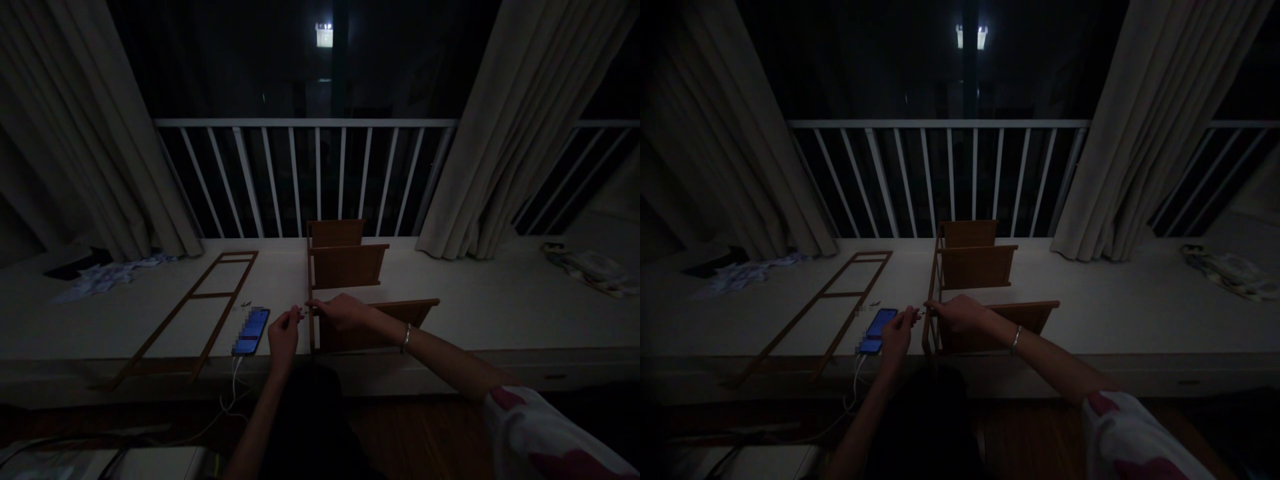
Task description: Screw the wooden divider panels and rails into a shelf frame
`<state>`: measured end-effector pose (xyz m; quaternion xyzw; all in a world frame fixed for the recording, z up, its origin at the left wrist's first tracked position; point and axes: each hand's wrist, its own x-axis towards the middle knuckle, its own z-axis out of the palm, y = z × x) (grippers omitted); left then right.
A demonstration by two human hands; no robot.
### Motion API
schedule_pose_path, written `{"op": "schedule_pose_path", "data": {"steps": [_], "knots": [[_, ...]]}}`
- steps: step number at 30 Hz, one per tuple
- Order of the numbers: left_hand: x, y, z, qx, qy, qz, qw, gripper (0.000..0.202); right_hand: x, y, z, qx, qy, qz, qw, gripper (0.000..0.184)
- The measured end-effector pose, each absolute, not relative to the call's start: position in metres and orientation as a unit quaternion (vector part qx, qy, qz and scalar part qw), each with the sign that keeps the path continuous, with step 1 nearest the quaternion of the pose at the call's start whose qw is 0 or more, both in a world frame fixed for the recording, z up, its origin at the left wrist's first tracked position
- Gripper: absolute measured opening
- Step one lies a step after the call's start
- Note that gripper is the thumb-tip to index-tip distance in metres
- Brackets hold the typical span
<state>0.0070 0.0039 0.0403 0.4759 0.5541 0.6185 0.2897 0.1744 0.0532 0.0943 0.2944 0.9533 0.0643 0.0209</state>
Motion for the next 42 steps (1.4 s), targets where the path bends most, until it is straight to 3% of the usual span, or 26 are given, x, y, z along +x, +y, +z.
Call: {"op": "schedule_pose_path", "data": {"steps": [29,32,42], "knots": [[0.011,0.001,0.035,0.421,0.472,0.643,0.432,0.038,0.179,0.055,0.093,0.288,0.956,0.058,0.010,0.069],[0.013,0.000,0.030,0.429,0.463,0.648,0.427,0.042,0.179,0.056,0.092,0.287,0.955,0.070,0.016,0.072],[0.009,0.008,0.022,0.465,0.472,0.651,0.372,0.024,0.179,0.056,0.091,0.280,0.957,0.072,0.015,0.071]]}}
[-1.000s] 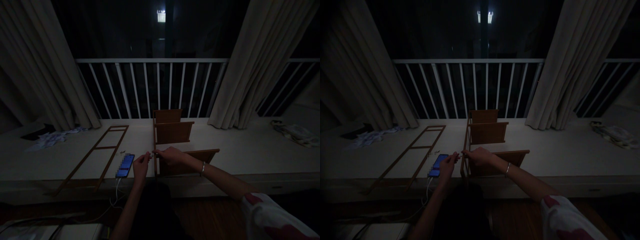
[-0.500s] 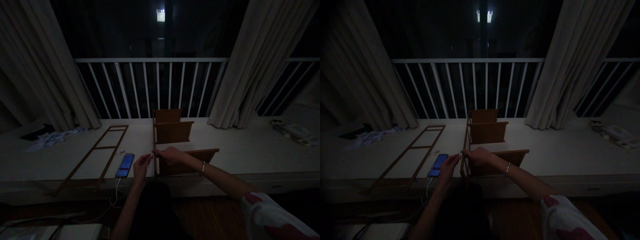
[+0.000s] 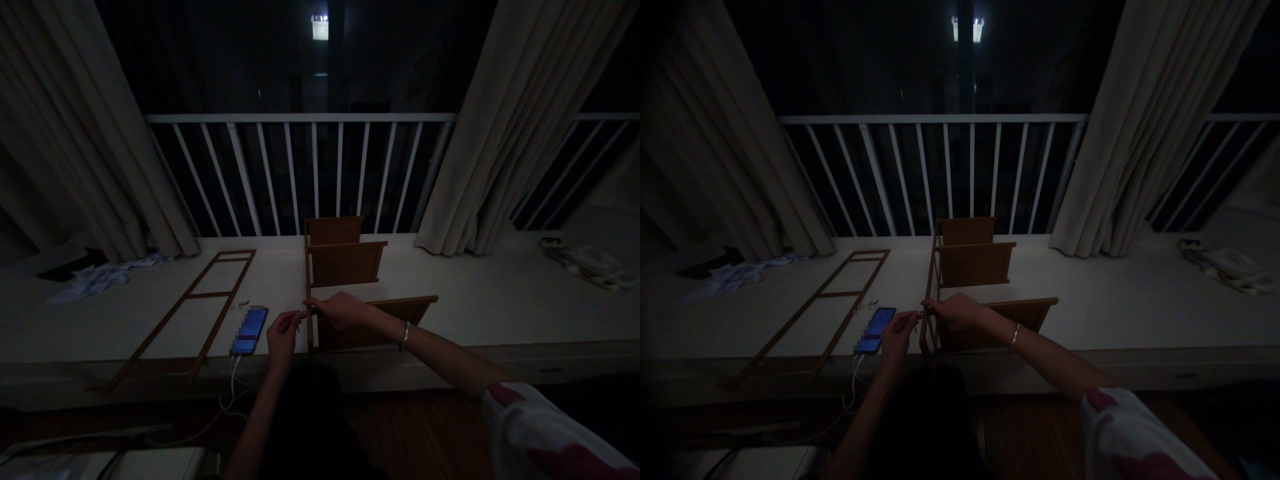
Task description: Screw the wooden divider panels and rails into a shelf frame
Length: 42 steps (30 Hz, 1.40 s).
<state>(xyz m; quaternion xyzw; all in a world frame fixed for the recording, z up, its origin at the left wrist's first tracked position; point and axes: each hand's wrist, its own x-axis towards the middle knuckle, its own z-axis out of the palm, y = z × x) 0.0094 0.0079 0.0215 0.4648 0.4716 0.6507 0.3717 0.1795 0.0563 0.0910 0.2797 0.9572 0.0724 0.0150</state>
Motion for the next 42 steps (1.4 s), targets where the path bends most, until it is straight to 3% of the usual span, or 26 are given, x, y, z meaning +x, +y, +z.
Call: {"op": "schedule_pose_path", "data": {"steps": [7,15,19,30,42], "knots": [[0.004,0.013,0.013,0.461,0.515,0.641,0.333,0.029,0.179,0.058,0.090,0.279,0.957,0.071,0.020,0.071],[-0.002,0.019,0.007,0.389,0.467,0.606,0.514,0.034,0.179,0.058,0.090,0.279,0.958,0.069,0.007,0.071],[-0.002,0.017,0.010,0.370,0.457,0.593,0.550,0.034,0.178,0.057,0.090,0.285,0.956,0.070,0.013,0.073],[-0.005,0.022,0.013,0.463,0.532,0.560,0.435,0.036,0.177,0.054,0.095,0.282,0.957,0.065,0.016,0.070],[-0.007,0.034,0.025,0.524,0.504,0.562,0.395,0.026,0.177,0.056,0.093,0.290,0.954,0.073,0.024,0.070]]}}
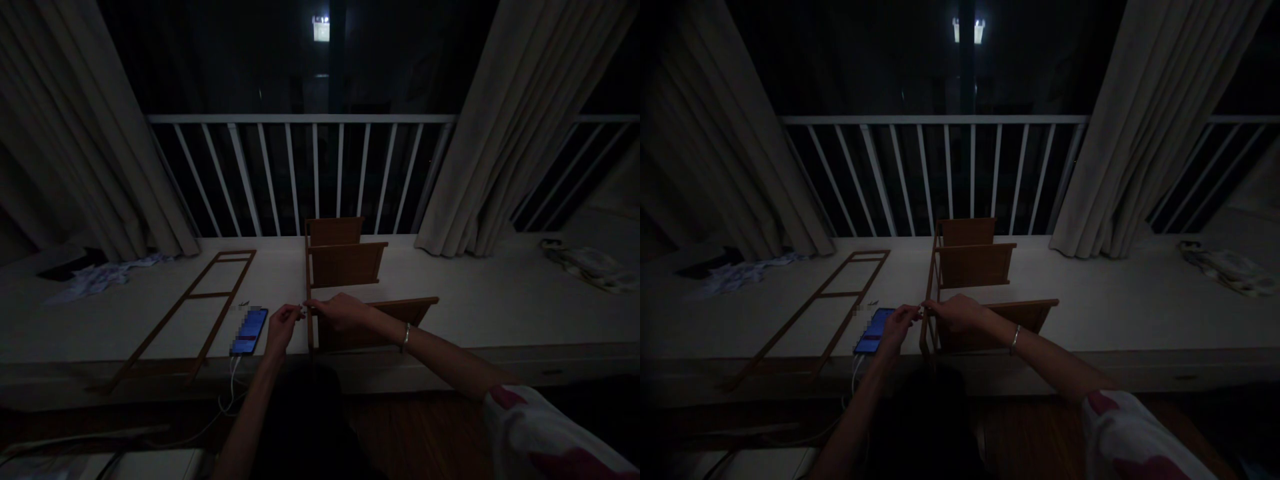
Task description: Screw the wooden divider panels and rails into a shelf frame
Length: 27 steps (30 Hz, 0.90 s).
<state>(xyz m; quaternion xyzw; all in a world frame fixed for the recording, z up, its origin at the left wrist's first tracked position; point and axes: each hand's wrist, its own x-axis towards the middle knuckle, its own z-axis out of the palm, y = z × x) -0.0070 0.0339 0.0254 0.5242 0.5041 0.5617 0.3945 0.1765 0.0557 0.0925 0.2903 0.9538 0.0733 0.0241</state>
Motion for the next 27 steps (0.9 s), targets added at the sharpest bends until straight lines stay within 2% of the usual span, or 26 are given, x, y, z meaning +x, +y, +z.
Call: {"op": "schedule_pose_path", "data": {"steps": [7,14,21,27], "knots": [[-0.008,0.035,0.027,0.573,0.490,0.557,0.348,0.022,0.176,0.056,0.093,0.285,0.955,0.081,0.026,0.070],[0.000,0.028,0.039,0.613,0.519,0.544,0.245,0.019,0.177,0.054,0.096,0.288,0.954,0.073,0.034,0.071],[0.007,0.013,0.052,0.607,0.573,0.524,0.168,0.032,0.177,0.056,0.093,0.283,0.955,0.079,0.022,0.070],[0.007,0.011,0.052,0.655,0.595,0.458,0.087,0.038,0.179,0.054,0.095,0.285,0.955,0.076,0.021,0.066]]}}
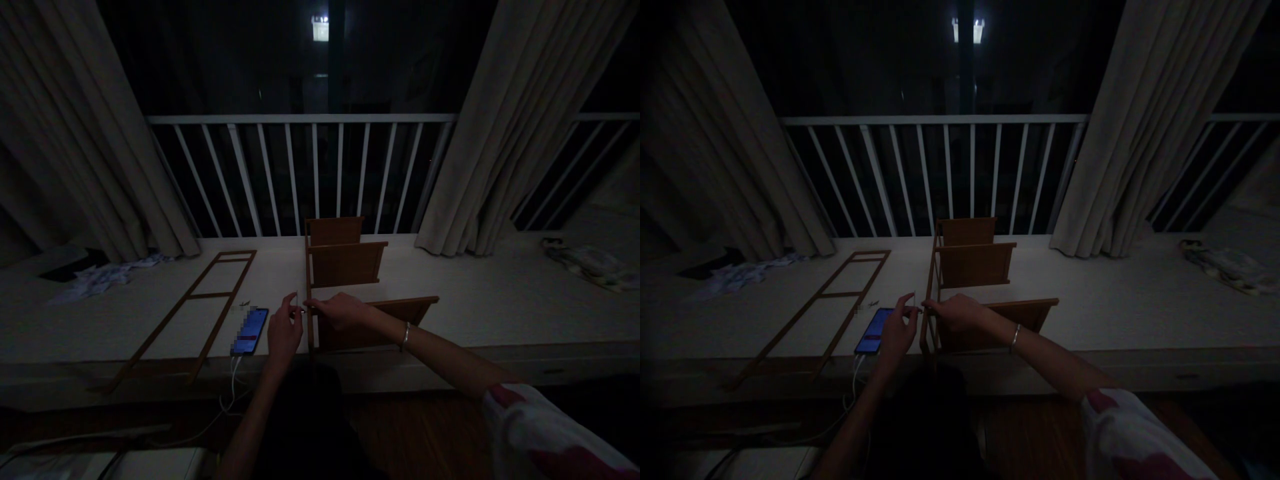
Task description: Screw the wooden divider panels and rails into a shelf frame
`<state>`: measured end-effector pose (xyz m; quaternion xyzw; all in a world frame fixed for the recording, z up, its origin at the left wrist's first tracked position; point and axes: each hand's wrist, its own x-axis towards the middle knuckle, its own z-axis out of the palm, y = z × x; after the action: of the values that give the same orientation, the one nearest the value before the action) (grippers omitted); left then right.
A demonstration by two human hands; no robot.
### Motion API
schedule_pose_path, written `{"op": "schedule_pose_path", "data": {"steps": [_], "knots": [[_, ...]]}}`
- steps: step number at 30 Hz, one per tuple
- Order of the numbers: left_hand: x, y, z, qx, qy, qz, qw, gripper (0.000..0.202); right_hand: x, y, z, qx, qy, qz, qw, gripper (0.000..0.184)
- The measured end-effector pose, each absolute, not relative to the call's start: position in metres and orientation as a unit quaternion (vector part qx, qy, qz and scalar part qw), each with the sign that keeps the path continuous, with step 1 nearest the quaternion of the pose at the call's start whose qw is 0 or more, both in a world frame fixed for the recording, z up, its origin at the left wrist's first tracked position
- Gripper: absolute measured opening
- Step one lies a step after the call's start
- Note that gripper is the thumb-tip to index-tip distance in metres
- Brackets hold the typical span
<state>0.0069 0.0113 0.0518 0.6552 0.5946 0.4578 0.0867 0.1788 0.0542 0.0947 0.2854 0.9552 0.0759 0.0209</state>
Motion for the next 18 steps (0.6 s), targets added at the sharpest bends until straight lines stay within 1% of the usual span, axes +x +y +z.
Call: {"op": "schedule_pose_path", "data": {"steps": [5,9,12,15,18], "knots": [[0.0041,0.0128,0.0514,0.680,0.601,0.418,0.038,0.039,0.1789,0.0551,0.0924,0.276,0.958,0.083,0.008,0.068],[0.0006,0.0163,0.0520,0.685,0.603,0.406,0.041,0.030,0.1784,0.0566,0.0909,0.274,0.958,0.083,0.010,0.068],[-0.0014,0.0184,0.0533,0.679,0.600,0.421,0.037,0.024,0.1783,0.0572,0.0896,0.276,0.958,0.081,0.012,0.068],[-0.0025,0.0191,0.0555,0.678,0.582,0.447,0.036,0.022,0.1781,0.0579,0.0882,0.277,0.957,0.082,0.010,0.070],[-0.0032,0.0191,0.0571,0.674,0.568,0.469,0.065,0.020,0.1776,0.0582,0.0881,0.275,0.959,0.075,0.008,0.071]]}}
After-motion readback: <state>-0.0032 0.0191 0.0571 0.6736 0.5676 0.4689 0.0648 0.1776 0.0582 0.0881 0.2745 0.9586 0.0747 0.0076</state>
